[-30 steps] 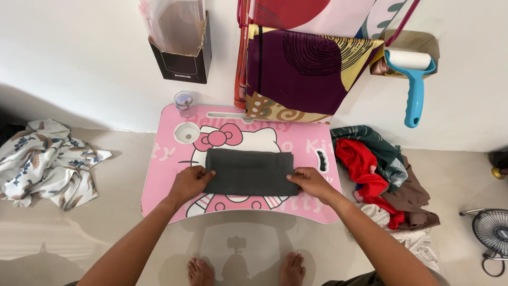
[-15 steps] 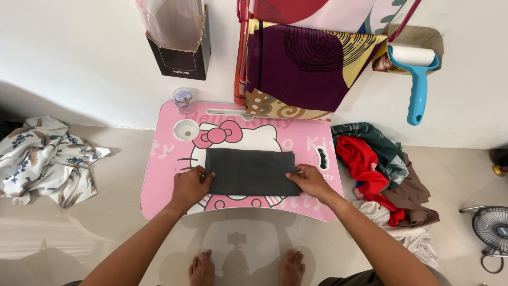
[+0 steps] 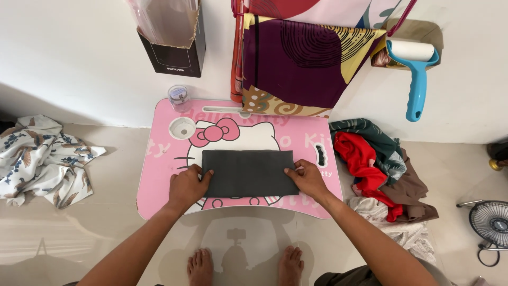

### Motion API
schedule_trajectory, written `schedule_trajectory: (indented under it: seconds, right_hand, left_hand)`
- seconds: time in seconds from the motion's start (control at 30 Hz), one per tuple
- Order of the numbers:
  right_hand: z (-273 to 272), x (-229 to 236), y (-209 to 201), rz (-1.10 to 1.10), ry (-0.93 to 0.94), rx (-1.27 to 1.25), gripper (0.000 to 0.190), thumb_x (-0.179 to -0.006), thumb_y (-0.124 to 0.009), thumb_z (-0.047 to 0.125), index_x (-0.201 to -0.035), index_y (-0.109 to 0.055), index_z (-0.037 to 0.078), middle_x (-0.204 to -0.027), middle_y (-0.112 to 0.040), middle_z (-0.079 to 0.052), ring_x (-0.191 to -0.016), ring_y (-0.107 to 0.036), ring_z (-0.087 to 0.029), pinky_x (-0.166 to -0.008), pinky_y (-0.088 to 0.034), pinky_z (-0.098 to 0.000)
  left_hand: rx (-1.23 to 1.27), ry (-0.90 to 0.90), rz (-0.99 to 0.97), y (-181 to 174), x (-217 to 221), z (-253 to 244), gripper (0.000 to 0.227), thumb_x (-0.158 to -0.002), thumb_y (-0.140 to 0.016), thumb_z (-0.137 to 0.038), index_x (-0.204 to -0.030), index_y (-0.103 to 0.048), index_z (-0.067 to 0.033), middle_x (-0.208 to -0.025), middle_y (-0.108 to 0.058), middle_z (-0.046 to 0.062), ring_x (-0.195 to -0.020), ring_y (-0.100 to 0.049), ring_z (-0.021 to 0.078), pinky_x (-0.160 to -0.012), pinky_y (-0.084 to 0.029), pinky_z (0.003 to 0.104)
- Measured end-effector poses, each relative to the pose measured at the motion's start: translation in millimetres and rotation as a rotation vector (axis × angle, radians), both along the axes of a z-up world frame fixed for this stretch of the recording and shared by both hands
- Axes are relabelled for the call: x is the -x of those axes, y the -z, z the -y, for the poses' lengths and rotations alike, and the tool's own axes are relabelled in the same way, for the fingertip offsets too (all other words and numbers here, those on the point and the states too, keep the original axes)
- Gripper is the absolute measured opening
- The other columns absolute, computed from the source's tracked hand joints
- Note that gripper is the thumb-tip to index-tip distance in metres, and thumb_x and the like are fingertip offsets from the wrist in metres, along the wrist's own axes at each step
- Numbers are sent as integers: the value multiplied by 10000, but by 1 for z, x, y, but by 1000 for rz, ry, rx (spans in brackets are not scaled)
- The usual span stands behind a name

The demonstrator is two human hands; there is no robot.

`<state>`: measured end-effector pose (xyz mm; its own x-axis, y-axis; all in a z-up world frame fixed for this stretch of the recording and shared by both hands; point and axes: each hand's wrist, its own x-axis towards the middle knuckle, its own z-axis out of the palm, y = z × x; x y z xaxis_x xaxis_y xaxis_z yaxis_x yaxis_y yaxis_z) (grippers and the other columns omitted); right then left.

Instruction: Folding a grey cloth and using a lint roller to remove lint and hair from its surface.

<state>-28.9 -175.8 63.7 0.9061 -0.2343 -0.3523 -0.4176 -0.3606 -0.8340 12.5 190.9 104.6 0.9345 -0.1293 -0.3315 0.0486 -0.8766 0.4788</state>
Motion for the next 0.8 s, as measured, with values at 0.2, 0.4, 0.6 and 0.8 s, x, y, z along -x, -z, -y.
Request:
schedule_trajectory:
  seconds: [0.2,0.4,0.6,0.8]
  right_hand:
    - [0,-12,8,66,-3,78,269,-879,-786,260,-1022,-700,50,-608,-640,-76,-549,-613,-180,-446,-470,-273]
    - [3,-7,21,127,-4,147,164,-938,-721,183,-985,-687,29,-585,-657,-89,-538,-591,-187,-474,-430,-295]
    - [-9,-1,6,145,-18,223,170,-976,-685,188,-1020,-666,25,-565,-656,-91,-527,-596,-205,-492,-425,-310]
    - [-16,1,-9,105,-79,401,219,-928,-729,278,-1016,-634,102,-530,-646,-42,-546,-652,-250,-556,-477,-364]
  left_hand:
    - [7,-37,19,14,-18,1,491,-1013,-515,-500,-1176,-673,-64,-895,-801,126,-1006,-768,326,-1022,-438,448]
    - [-53,-40,73,40,-22,3,423,-1031,-487,-452,-1132,-648,-74,-897,-792,159,-984,-768,377,-964,-488,480]
    - [-103,-28,93,25,-9,7,434,-1082,-428,-427,-1153,-627,-48,-914,-787,177,-992,-774,365,-985,-493,467]
    - [-229,11,150,35,-10,6,415,-1057,-448,-491,-1089,-572,-97,-872,-783,152,-952,-785,350,-992,-497,494]
